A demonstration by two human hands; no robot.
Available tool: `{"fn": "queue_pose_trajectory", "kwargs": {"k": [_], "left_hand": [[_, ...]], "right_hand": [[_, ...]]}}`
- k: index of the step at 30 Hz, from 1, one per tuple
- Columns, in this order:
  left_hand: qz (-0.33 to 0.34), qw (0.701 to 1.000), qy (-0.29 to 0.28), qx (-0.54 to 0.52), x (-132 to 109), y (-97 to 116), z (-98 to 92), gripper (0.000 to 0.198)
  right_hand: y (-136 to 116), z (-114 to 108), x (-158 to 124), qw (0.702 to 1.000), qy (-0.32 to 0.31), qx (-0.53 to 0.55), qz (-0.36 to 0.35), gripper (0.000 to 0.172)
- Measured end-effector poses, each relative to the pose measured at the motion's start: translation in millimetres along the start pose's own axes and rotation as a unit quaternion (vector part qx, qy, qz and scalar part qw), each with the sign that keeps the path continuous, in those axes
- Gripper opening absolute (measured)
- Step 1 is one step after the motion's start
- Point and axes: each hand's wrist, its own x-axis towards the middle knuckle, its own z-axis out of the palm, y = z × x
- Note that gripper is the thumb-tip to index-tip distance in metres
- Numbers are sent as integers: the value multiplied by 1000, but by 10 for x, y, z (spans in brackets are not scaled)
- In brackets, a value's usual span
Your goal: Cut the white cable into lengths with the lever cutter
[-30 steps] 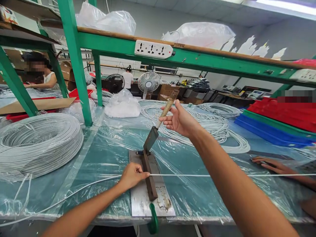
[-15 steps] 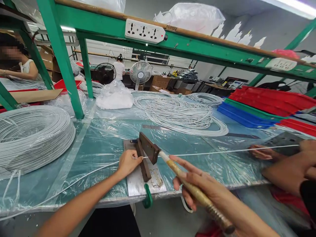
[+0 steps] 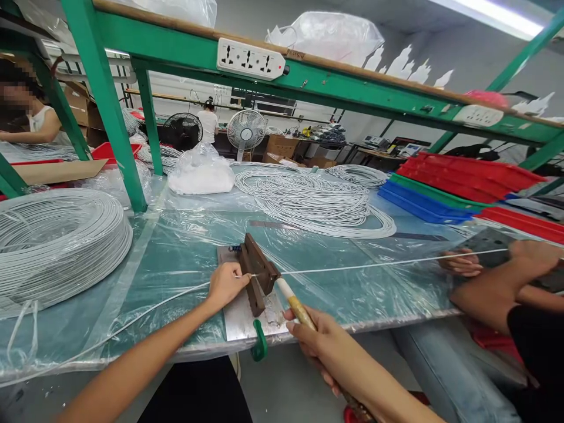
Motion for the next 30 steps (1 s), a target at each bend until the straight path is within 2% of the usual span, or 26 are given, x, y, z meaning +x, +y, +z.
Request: {"fn": "queue_pose_trajectory", "kwargs": {"k": [3,6,14,16,20,21,23,26,29,30], "left_hand": [[7,1000,1,-3,-4,-9,0,29],[11,1000,5,-6,-12,-10,-5,30],[11,1000,4,-22,-8,23,-11,30],[10,999,1,-36,-2,19,-13,30],[11,996,-1,-84,12,-54,0,32],[13,995,-3,-100,17,-83,8,33],[19,990,-12,-140,30,-138,18,33],[40,975,-39,-217,38,-183,-16,37],[60,955,-65,-284,-12,-169,-131,47],[63,949,-74,-300,-45,-158,-179,50]], "right_hand": [[96,13,5,999,8,-15,-36,55],[163,32,9,998,21,-19,-47,56],[104,18,-41,998,24,-30,-59,64],[219,59,3,996,42,-38,-68,59],[648,276,160,972,173,-63,-147,47],[736,321,184,967,190,-56,-162,46],[812,346,178,971,181,-29,-155,50],[634,185,54,985,139,16,-98,70],[169,-114,-90,990,66,105,-64,91],[-25,-209,-122,986,41,147,-64,92]]}}
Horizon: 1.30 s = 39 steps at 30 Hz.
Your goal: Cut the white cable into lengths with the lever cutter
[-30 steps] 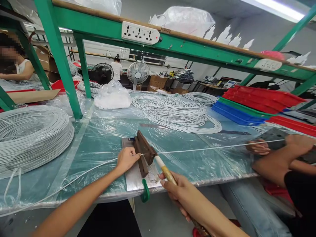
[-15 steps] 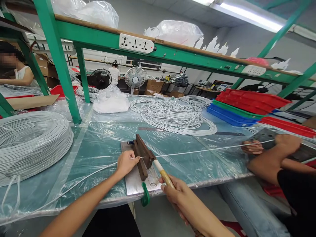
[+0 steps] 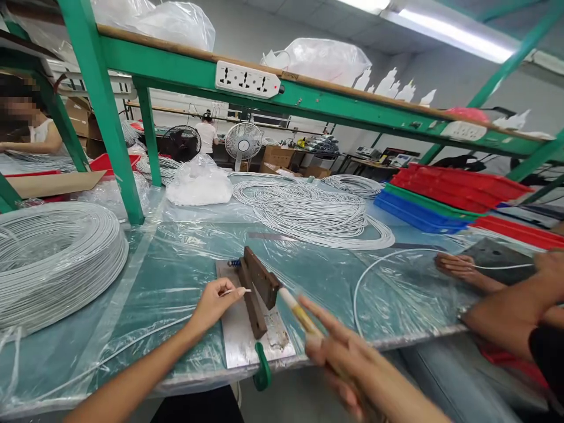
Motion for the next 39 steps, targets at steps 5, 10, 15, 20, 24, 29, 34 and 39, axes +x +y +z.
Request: {"fn": "queue_pose_trajectory", "kwargs": {"k": [5,10,15,20,24,29,34,39], "left_hand": [[-6,999,-38,-38,-224,138,-60,56],[-14,998,-49,-39,-392,162,27,64],[-22,997,-70,4,-560,161,61,67],[-24,996,-75,50,-675,149,27,67],[-27,995,-79,54,-696,127,-1,66],[-15,999,-41,23,-648,228,-137,63],[20,997,58,-53,-601,636,-322,62],[81,972,145,-167,-638,1024,-301,59]], "right_hand": [[-1019,56,194,987,-76,130,-49,48],[-1616,289,751,980,-65,126,-139,71],[-1878,455,1481,971,-87,69,-212,69],[-1938,587,2076,971,-88,45,-218,76],[-1925,710,2389,975,-67,25,-212,82],[-1835,871,2357,964,-13,-11,-264,71],[-1309,1003,1742,937,-106,-80,-324,49],[-451,1207,983,835,-419,-218,-283,30]]}}
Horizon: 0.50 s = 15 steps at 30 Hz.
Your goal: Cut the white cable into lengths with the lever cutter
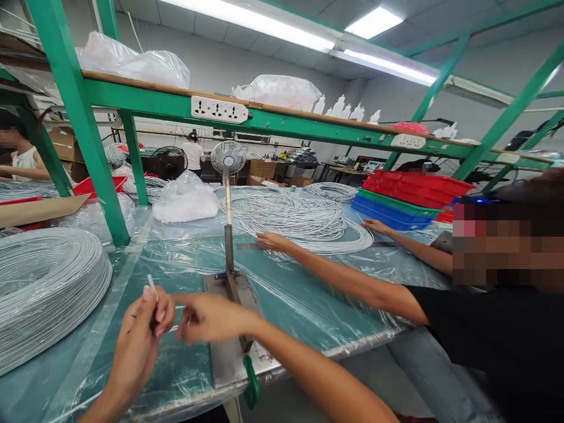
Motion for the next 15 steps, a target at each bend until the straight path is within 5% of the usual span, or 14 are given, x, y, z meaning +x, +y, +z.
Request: {"fn": "queue_pose_trajectory", "kwargs": {"k": [2,4,7,11,15], "left_hand": [[9,999,15,-48,-29,71,81,57],[16,998,12,-57,-54,117,128,55],[32,996,-54,60,-84,171,70,40],[-34,928,-216,302,-163,186,-215,49],[-96,820,-310,472,-240,70,-527,37]], "right_hand": [[37,350,-78,998,-63,-17,-11,19],[41,586,-113,997,-67,26,-4,33],[-22,688,-192,992,16,127,-2,60],[-199,412,-505,962,206,179,-13,59],[-257,-102,-994,880,436,182,-37,57]]}}
